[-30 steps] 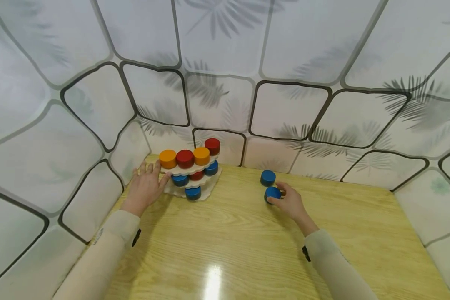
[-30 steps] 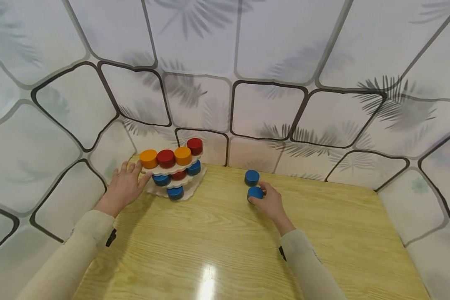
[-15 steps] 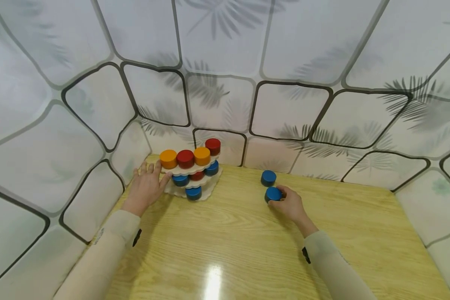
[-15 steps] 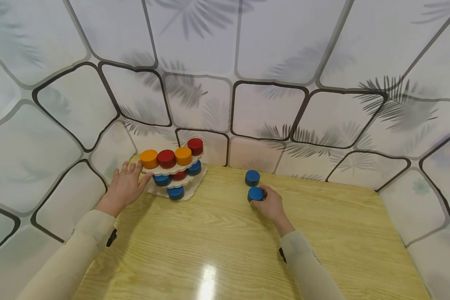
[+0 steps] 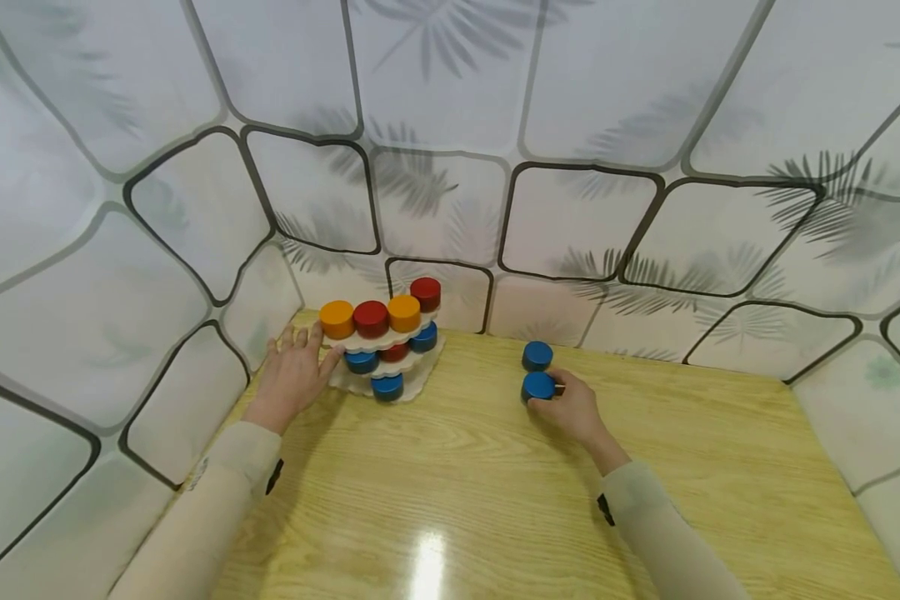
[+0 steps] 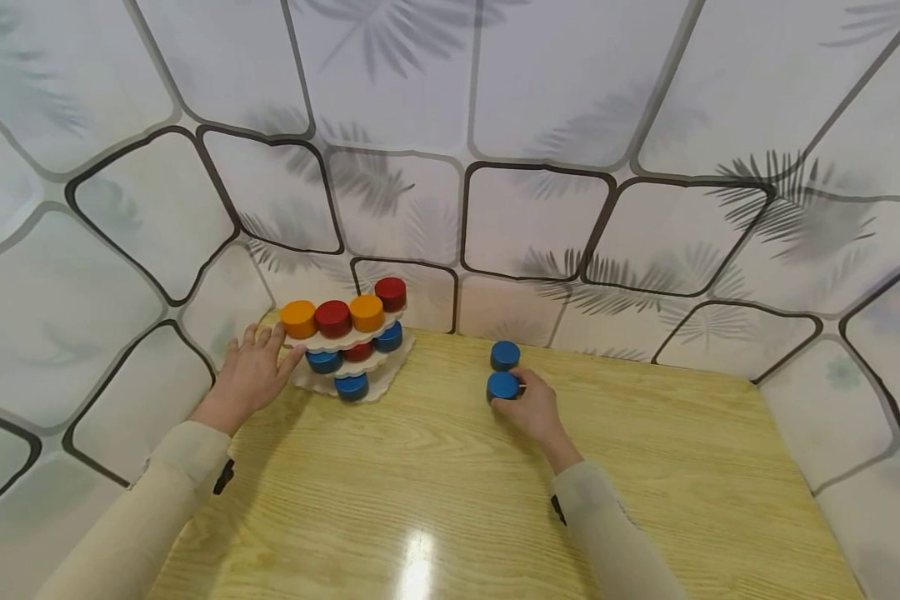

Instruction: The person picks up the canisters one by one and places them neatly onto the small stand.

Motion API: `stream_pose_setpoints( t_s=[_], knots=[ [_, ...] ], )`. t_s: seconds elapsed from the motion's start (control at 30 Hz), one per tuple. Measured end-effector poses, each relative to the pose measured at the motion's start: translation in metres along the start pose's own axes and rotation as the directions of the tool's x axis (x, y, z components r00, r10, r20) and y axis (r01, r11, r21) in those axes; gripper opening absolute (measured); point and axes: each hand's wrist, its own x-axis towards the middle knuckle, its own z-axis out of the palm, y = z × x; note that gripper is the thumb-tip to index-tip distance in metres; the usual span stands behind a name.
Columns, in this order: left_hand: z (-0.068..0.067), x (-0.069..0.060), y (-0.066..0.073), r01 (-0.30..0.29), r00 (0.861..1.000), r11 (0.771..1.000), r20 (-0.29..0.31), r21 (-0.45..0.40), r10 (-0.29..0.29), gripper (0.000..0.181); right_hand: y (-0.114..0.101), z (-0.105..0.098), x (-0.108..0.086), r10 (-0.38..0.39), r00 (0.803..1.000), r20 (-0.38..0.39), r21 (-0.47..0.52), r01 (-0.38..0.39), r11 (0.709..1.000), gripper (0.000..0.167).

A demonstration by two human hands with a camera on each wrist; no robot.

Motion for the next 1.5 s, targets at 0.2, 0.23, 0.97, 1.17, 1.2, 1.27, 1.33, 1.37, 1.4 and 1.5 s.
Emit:
stream_pose_setpoints(
  t_s=[0.2,0.23,0.97,1.17,1.2,1.27,1.33,1.37,1.4,1.5],
  knots=[
    [0.0,0.0,0.0,-0.006,1.0,1.0,-0.007,0.012,0.006,0.071,-0.007,0.009,0.002,-0.01,1.0,0.008,0.009,0.01,1.0,0.068],
    [-0.001,0.0,0.001,-0.007,1.0,1.0,-0.007,0.014,0.007,0.071,-0.008,0.01,0.002,-0.012,1.0,0.012,0.012,0.012,1.0,0.068],
    [-0.002,0.0,0.0,0.001,1.0,1.0,0.0,0.006,-0.001,0.072,-0.042,0.054,0.006,-0.076,0.997,0.033,0.083,0.073,0.994,0.066],
    [-0.001,0.0,0.001,0.001,1.0,1.0,0.004,0.013,-0.001,0.072,-0.049,0.069,0.008,-0.048,0.998,0.028,0.144,0.044,0.989,0.066],
    [-0.001,0.0,0.001,0.001,1.0,1.0,0.004,0.012,-0.001,0.072,-0.05,0.071,0.009,-0.042,0.999,0.027,0.153,0.037,0.987,0.066],
    [-0.001,0.0,0.001,0.002,1.0,1.0,0.006,0.009,-0.002,0.072,-0.052,0.075,0.009,-0.033,0.999,0.025,0.168,0.028,0.985,0.065],
    [-0.001,0.001,0.0,0.003,1.0,1.0,0.008,0.006,-0.003,0.072,-0.054,0.078,0.01,-0.027,0.999,0.024,0.181,0.022,0.983,0.064],
    [-0.001,0.001,0.0,0.003,1.0,1.0,0.008,0.005,-0.003,0.072,-0.055,0.08,0.01,-0.029,0.999,0.025,0.186,0.024,0.982,0.064],
    [-0.001,0.001,0.001,0.004,1.0,1.0,0.008,0.003,-0.004,0.072,-0.056,0.082,0.011,-0.03,0.999,0.028,0.19,0.024,0.981,0.064],
    [-0.001,0.001,0.0,0.004,1.0,1.0,0.002,0.003,-0.004,0.072,-0.059,0.088,0.012,-0.041,0.999,0.037,0.197,0.033,0.98,0.064]
  ],
)
